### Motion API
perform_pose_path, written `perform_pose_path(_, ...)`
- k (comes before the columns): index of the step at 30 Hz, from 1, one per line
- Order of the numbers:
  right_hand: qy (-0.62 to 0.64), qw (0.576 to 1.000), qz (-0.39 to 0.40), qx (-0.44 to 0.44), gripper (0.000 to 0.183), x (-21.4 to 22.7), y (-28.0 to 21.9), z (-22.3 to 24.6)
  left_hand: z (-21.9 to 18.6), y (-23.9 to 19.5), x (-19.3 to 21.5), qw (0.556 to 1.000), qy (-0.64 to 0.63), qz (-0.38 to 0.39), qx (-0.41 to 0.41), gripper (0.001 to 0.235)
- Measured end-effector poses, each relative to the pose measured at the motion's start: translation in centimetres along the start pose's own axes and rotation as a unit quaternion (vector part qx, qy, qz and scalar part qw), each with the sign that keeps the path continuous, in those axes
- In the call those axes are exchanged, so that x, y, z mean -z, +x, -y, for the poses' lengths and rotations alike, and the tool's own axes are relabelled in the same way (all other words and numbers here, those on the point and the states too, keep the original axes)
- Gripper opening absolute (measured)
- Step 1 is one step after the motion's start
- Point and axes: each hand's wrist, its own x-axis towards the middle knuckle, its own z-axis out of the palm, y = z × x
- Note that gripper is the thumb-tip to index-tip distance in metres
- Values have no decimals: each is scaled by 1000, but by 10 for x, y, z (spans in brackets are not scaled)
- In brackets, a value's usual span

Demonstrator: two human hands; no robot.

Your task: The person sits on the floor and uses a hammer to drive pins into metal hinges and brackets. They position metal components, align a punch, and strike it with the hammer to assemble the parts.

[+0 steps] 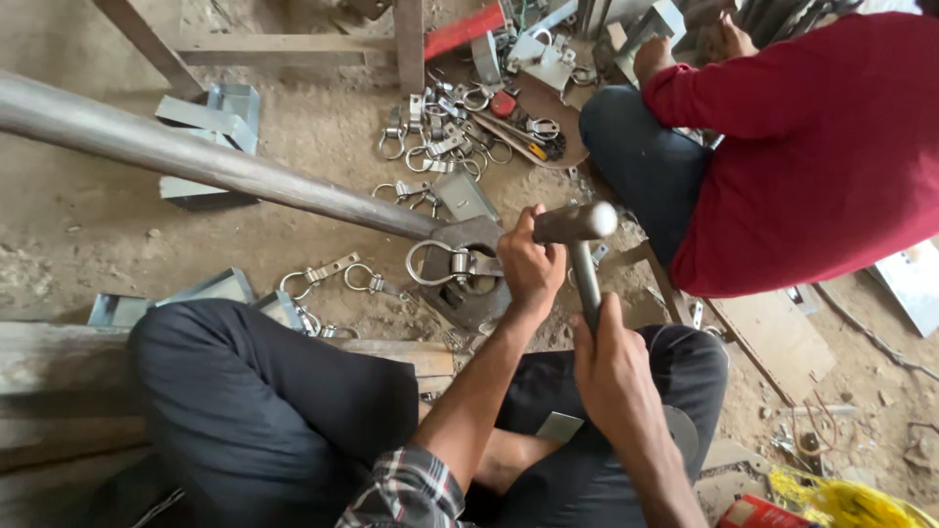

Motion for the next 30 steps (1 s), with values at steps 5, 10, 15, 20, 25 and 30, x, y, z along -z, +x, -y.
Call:
perform_pose_path(5,197,963,43,-181,21,7,-46,-20,19,-11,-4,997,6,21,74,26)
perform_pose_path(10,564,739,-13,-369,34,13,-119,-29,47,-12,-2,943,-205,-120,235,36)
perform_pose_path(15,555,691,-41,-461,46,-9,-176,-42,59,-5,22,848,-402,-126,323,38)
perform_pose_path(20,631,631,-47,-448,40,-22,-188,-64,57,-8,20,855,-386,-110,328,39)
perform_pose_path(25,636,633,-52,-440,41,-19,-179,-60,57,-8,21,883,-348,-96,299,38)
perform_pose_path(30,619,635,-20,-462,41,-13,-169,-52,55,-7,24,897,-327,-89,285,39)
